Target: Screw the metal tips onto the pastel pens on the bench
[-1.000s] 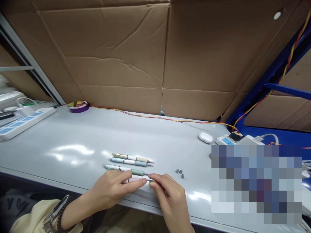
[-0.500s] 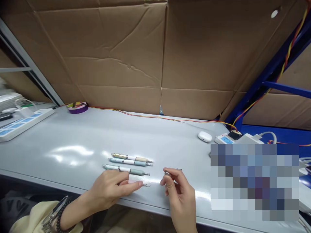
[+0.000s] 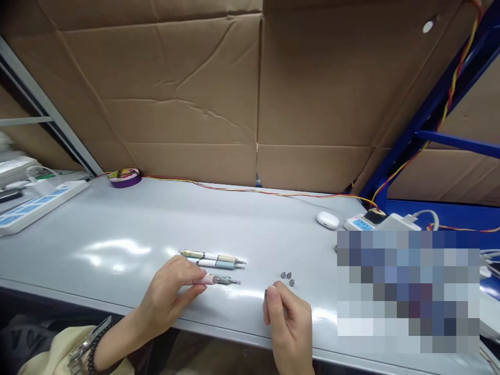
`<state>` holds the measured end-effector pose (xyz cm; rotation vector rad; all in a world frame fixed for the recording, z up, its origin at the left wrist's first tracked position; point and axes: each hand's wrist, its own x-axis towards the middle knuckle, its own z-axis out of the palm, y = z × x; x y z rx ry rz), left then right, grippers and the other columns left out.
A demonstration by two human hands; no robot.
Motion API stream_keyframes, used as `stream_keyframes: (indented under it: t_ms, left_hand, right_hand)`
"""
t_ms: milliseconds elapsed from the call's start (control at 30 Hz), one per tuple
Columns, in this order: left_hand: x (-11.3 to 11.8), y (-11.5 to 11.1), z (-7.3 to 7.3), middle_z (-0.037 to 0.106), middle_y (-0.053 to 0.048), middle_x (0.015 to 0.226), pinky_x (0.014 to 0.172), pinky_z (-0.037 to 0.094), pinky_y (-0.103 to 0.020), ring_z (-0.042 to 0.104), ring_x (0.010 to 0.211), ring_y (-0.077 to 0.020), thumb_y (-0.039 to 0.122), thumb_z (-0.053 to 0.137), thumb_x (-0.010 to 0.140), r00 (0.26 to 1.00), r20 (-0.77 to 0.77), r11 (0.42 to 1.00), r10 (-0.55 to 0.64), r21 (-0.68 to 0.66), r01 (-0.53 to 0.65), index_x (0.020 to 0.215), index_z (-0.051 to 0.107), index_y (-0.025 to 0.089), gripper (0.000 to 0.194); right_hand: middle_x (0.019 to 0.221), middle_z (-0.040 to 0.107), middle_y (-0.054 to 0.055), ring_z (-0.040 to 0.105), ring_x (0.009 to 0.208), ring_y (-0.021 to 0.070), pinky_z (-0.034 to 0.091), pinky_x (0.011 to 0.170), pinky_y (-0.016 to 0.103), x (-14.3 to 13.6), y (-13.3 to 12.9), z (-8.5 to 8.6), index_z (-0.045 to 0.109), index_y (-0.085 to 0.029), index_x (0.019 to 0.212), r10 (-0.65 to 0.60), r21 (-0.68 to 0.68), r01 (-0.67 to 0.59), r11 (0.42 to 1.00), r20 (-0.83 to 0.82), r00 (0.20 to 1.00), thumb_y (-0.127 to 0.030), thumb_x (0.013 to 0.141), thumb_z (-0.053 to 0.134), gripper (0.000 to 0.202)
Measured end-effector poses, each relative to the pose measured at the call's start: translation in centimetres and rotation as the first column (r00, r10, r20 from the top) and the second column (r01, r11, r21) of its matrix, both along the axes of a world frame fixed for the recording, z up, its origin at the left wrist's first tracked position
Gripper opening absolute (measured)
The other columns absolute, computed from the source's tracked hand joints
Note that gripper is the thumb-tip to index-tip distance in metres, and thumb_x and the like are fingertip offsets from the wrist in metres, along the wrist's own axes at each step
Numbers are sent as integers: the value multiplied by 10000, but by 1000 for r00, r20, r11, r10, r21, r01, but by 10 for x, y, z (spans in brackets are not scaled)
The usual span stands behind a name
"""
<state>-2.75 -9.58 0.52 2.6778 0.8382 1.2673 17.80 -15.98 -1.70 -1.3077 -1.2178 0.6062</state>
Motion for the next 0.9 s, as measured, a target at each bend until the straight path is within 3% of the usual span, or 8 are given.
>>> stream_keyframes:
  t_ms: [167, 333, 533, 633, 767, 900]
  left_hand:
    - [-3, 12, 7, 613, -7, 737, 743, 374, -319, 510, 763, -166, 213, 463, 918, 949, -264, 982, 174, 122, -146, 891, 608, 197, 149]
    - [-7, 18, 5, 596, -8, 777, 739, 353, -315, 496, 764, -159, 294, 420, 941, 904, -407, 990, 131, 9, -140, 868, 616, 209, 226]
    - [-3, 18, -5, 593, -6, 794, 716, 368, -303, 506, 756, -160, 321, 441, 929, 904, -410, 984, 117, -75, -162, 877, 620, 214, 215]
    - [-1, 18, -5, 611, -14, 849, 718, 394, -301, 530, 786, -167, 298, 438, 931, 915, -388, 982, 113, -97, -163, 977, 606, 218, 191]
    - [-1, 17, -3, 620, -33, 938, 742, 421, -311, 543, 847, -175, 215, 402, 935, 939, -330, 988, 95, -85, -130, 1128, 541, 213, 238]
    - [-3, 17, -4, 594, -57, 1004, 772, 429, -338, 521, 914, -199, 171, 405, 914, 944, -307, 983, 118, -98, -155, 1099, 554, 201, 239]
  right_hand:
    - [492, 379, -20, 372, 462, 106, 282, 446, 241, 0, 1, 2, 380, -191, 505, 4, 15, -4, 1000, -1, 1000, -382, 910, 401, 448]
    - [500, 377, -17, 371, 476, 110, 284, 456, 241, -1, 1, 1, 386, -192, 519, 42, -1, -42, 999, 2, 999, -381, 909, 402, 434]
    - [515, 237, -41, 245, 469, 93, 212, 439, 246, -1, 2, 1, 251, -198, 524, 21, -30, -20, 999, 35, 999, -386, 889, 423, 445]
    - [526, 206, -42, 229, 476, 93, 197, 440, 250, -1, 2, 1, 215, -200, 541, 30, -19, -29, 999, 55, 998, -383, 877, 440, 444]
    - [529, 236, -41, 251, 475, 97, 220, 440, 247, 0, 0, 3, 263, -199, 536, -16, 2, 16, 1000, 75, 997, -341, 866, 459, 409]
    - [542, 338, -31, 333, 494, 114, 295, 471, 248, 8, -1, 6, 372, -202, 576, -5, 43, -4, 999, 207, 978, -296, 867, 430, 311]
